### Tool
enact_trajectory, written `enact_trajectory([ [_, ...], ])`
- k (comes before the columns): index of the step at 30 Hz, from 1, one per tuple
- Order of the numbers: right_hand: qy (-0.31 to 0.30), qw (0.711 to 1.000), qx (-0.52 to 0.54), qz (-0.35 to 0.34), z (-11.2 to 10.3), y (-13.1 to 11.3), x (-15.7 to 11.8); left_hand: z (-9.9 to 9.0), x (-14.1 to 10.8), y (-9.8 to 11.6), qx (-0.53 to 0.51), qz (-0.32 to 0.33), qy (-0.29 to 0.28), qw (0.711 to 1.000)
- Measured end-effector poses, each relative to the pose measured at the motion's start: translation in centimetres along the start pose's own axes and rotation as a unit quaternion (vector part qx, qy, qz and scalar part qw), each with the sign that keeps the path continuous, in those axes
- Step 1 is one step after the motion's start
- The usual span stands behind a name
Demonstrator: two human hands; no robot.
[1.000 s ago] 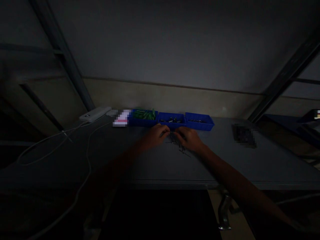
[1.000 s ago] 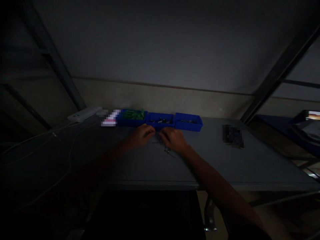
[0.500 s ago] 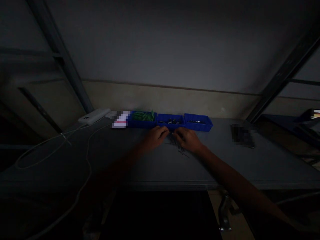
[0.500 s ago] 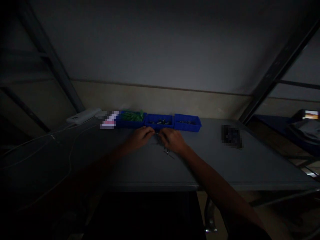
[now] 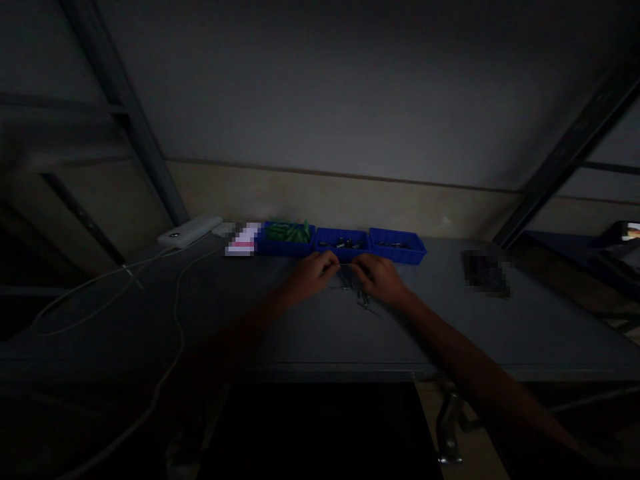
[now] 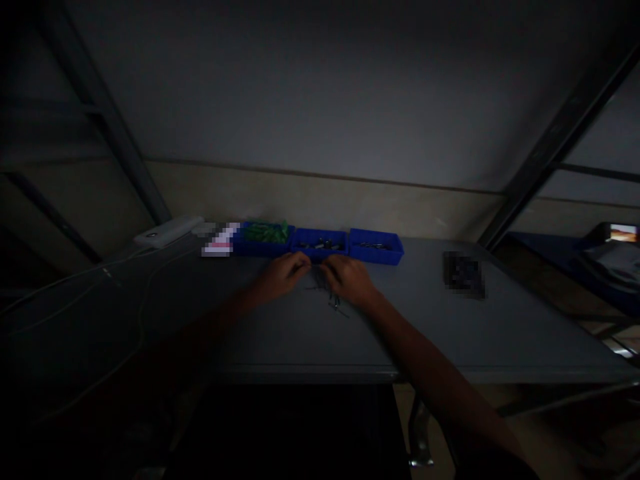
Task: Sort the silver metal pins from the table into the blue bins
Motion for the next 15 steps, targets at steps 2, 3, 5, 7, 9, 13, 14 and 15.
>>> enact_trajectory([
  [2,0.035,0.997,-0.019,0.060,-0.3,1.4,0.3,0.1,-0.1,0.1,0.007,-0.001,-0.029,1.000],
  [3,0.064,0.992,-0.034,0.106,-0.6,2.3,0.4,0.1,-0.2,0.2,0.015,0.003,-0.045,0.999],
  [5,0.125,0.968,-0.057,0.210,-1.3,4.5,0.5,0.1,-0.3,0.5,0.034,0.019,-0.079,0.996],
  [7,0.164,0.940,-0.071,0.291,-2.1,6.6,0.4,0.2,-0.4,0.8,0.052,0.040,-0.111,0.992],
  [9,0.189,0.917,-0.074,0.343,-2.8,8.2,0.1,0.4,-0.4,0.8,0.064,0.055,-0.133,0.988],
  [13,0.219,0.888,-0.083,0.395,-3.3,9.2,-0.2,0.7,-0.4,0.5,0.068,0.061,-0.152,0.984],
  [14,0.218,0.885,-0.090,0.402,-3.3,9.2,-0.3,0.8,-0.4,0.5,0.067,0.063,-0.154,0.984],
  [15,0.214,0.882,-0.098,0.409,-3.2,9.1,-0.3,0.8,-0.4,0.4,0.066,0.065,-0.155,0.983],
])
Point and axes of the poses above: each hand's wrist, its own x-axis towards the middle knuckle, its own z-axis out of the palm, y = z × x, the point moved 1 cm from there along x, towards the middle knuckle, and after that the axes turned 8 degrees about z, right-handed, at the moved point
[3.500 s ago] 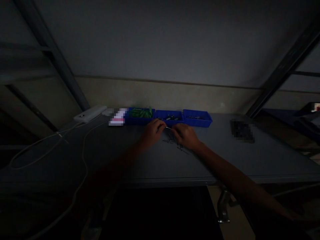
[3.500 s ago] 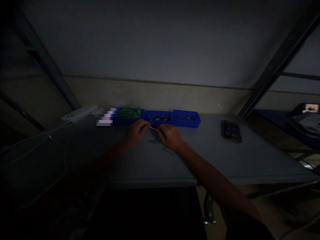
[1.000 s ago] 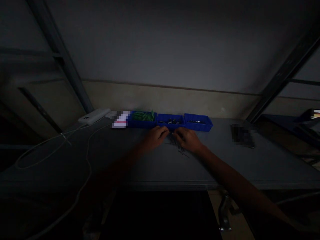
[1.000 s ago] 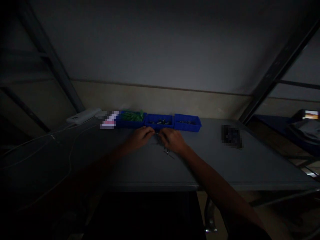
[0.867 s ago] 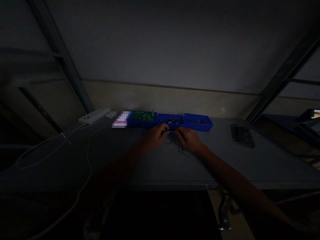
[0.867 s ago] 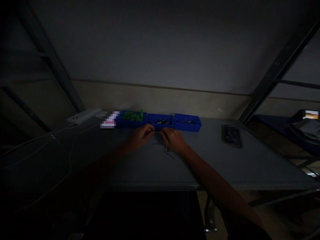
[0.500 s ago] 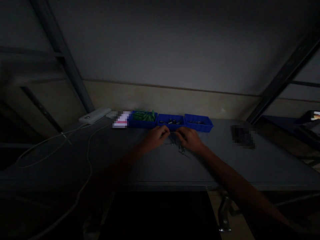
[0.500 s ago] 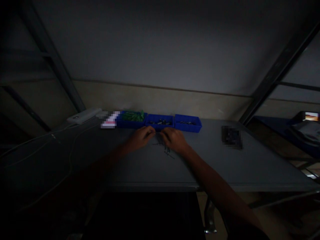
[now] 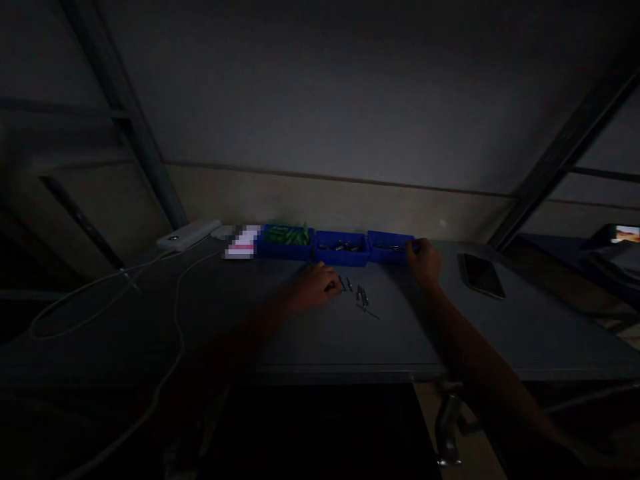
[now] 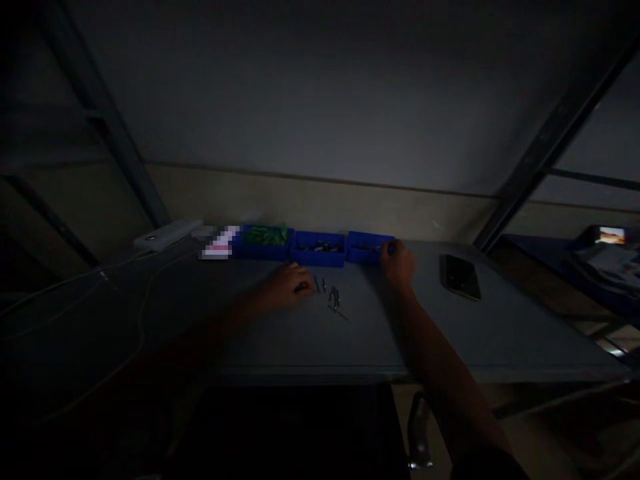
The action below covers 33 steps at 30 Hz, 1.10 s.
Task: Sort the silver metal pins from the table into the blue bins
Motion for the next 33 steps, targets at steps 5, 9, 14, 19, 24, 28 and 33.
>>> enact_trajectory([
  [5,-0.029,0.998,-0.057,0.005,0.1,-0.5,-0.6,-0.1,0.1,0.2,0.006,-0.016,0.000,1.000],
  [9,-0.077,0.990,-0.022,-0.119,0.1,-2.3,-2.3,-0.3,0.2,0.1,0.006,-0.038,0.043,0.998],
  [14,-0.235,0.906,0.049,-0.348,0.0,-5.6,-6.7,-0.2,0.3,-0.8,-0.004,-0.043,0.094,0.995],
  [19,-0.268,0.865,0.021,-0.423,0.2,-6.4,-8.6,0.2,0.4,-1.0,-0.003,-0.015,0.103,0.995],
  [24,-0.248,0.875,0.017,-0.416,0.5,-6.0,-8.3,-0.3,0.4,-0.4,-0.027,-0.021,0.125,0.992],
  [28,-0.236,0.886,0.032,-0.398,0.4,-6.0,-7.9,-0.7,0.3,-0.3,-0.035,-0.048,0.160,0.985],
  [33,-0.245,0.882,0.066,-0.397,0.0,-6.1,-7.8,-0.8,0.2,-0.4,-0.027,-0.046,0.165,0.985],
])
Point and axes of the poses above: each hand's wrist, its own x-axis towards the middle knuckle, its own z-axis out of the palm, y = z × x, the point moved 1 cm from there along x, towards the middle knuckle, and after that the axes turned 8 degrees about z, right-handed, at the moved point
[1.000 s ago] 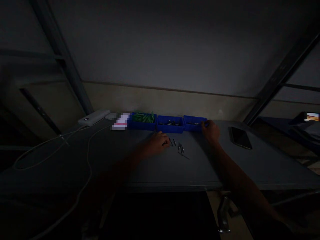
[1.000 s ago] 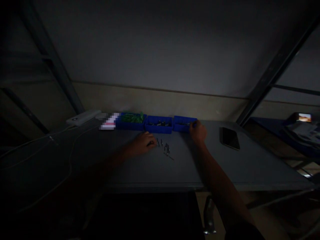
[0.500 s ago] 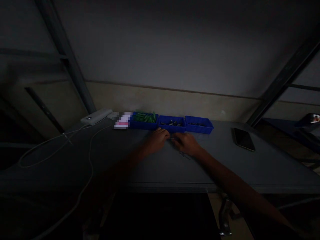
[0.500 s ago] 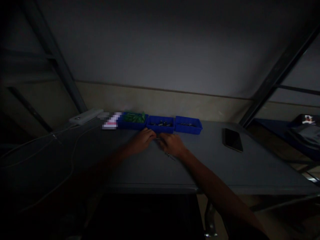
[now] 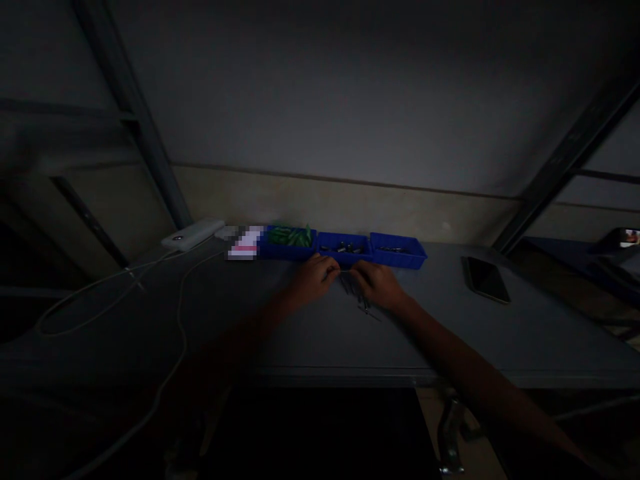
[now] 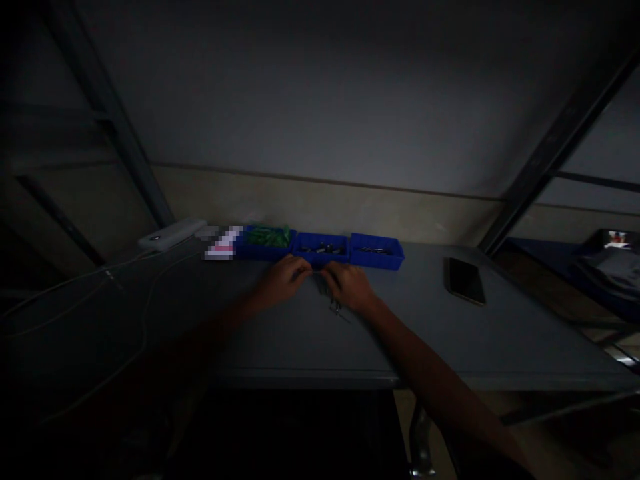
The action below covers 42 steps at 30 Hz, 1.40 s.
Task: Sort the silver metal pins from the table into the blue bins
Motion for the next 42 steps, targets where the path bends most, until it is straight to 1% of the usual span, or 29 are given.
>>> enact_trajectory([
  [5,0.000,1.000,0.016,-0.016,0.0,0.0,-0.1,-0.1,0.1,0.2,0.011,-0.004,-0.002,1.000],
  [8,0.004,1.000,0.017,-0.025,0.1,0.0,-0.2,-0.1,0.1,0.1,0.012,-0.010,-0.019,1.000],
  [11,0.017,1.000,0.013,-0.022,0.0,0.1,-0.1,0.3,-0.1,-0.1,0.004,-0.004,-0.041,0.999],
  [13,0.032,0.999,0.003,-0.008,-0.3,0.6,0.1,0.6,-0.2,-0.3,-0.004,0.006,-0.047,0.999],
  [15,0.069,0.997,-0.023,0.040,-0.8,1.9,0.4,1.0,-0.3,-0.2,-0.003,0.021,-0.059,0.998],
  [16,0.099,0.991,-0.045,0.082,-1.1,2.8,0.6,1.1,-0.3,-0.1,0.002,0.029,-0.070,0.997],
  [17,0.135,0.979,-0.067,0.135,-1.5,3.9,0.7,1.3,-0.3,0.0,0.011,0.036,-0.082,0.996],
  [19,0.191,0.944,-0.104,0.247,-2.3,6.1,0.7,1.6,-0.2,0.3,0.033,0.037,-0.108,0.993],
  [20,0.206,0.928,-0.116,0.288,-2.6,7.1,0.7,1.6,-0.1,0.4,0.043,0.031,-0.118,0.992],
  [21,0.212,0.917,-0.122,0.315,-2.8,7.7,0.6,1.7,-0.1,0.5,0.050,0.023,-0.127,0.990],
  [22,0.212,0.912,-0.122,0.330,-3.0,8.1,0.5,1.7,-0.1,0.6,0.054,0.016,-0.136,0.989],
  [23,0.205,0.913,-0.118,0.332,-3.0,8.2,0.5,1.6,-0.1,0.6,0.055,0.011,-0.145,0.988],
  [25,0.179,0.931,-0.100,0.303,-2.7,7.2,0.5,1.4,-0.1,0.5,0.053,0.009,-0.159,0.986],
  [27,0.144,0.957,-0.077,0.240,-2.0,5.3,0.5,1.2,-0.1,0.3,0.054,0.006,-0.164,0.985],
  [29,0.096,0.980,-0.053,0.167,-1.1,3.1,0.5,1.0,-0.1,0.0,0.058,-0.003,-0.164,0.985],
  [31,0.046,0.994,-0.038,0.097,-0.3,1.3,0.4,1.0,-0.2,-0.3,0.062,-0.009,-0.159,0.985],
  [33,0.006,0.998,-0.036,0.051,0.2,0.2,0.2,1.0,-0.2,-0.5,0.064,-0.006,-0.153,0.986],
  [37,-0.039,0.998,-0.043,0.033,0.1,0.1,0.0,0.9,-0.1,-0.8,0.063,-0.005,-0.116,0.991],
  [42,-0.058,0.998,-0.023,0.010,0.0,0.5,-0.1,0.3,0.1,-0.7,0.037,-0.018,-0.039,0.998],
])
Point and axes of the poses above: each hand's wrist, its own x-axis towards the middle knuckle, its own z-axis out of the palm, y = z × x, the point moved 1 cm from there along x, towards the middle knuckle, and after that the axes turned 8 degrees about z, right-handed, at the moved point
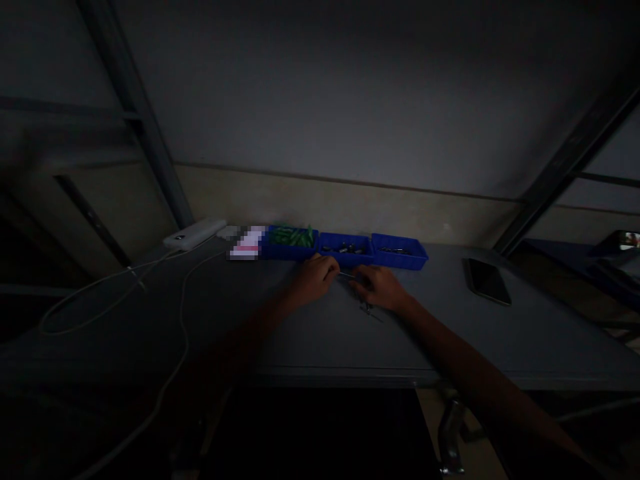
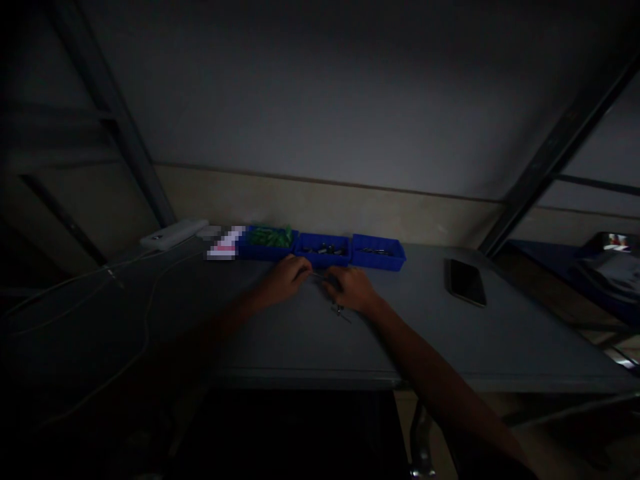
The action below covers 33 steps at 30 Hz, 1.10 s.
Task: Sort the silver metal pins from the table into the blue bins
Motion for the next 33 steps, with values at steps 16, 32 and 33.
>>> enact_trajectory([
  [16,0.102,0.992,0.028,-0.070,0.2,0.1,0.0,0.1,0.1,0.5,-0.025,-0.008,0.020,0.999],
  [32,0.243,0.934,-0.029,0.262,-2.3,6.2,0.8,1.3,0.5,2.0,0.078,0.090,-0.108,0.987],
  [33,0.254,0.920,-0.037,0.297,-2.4,7.0,0.7,1.5,0.7,2.2,0.078,0.098,-0.118,0.985],
])
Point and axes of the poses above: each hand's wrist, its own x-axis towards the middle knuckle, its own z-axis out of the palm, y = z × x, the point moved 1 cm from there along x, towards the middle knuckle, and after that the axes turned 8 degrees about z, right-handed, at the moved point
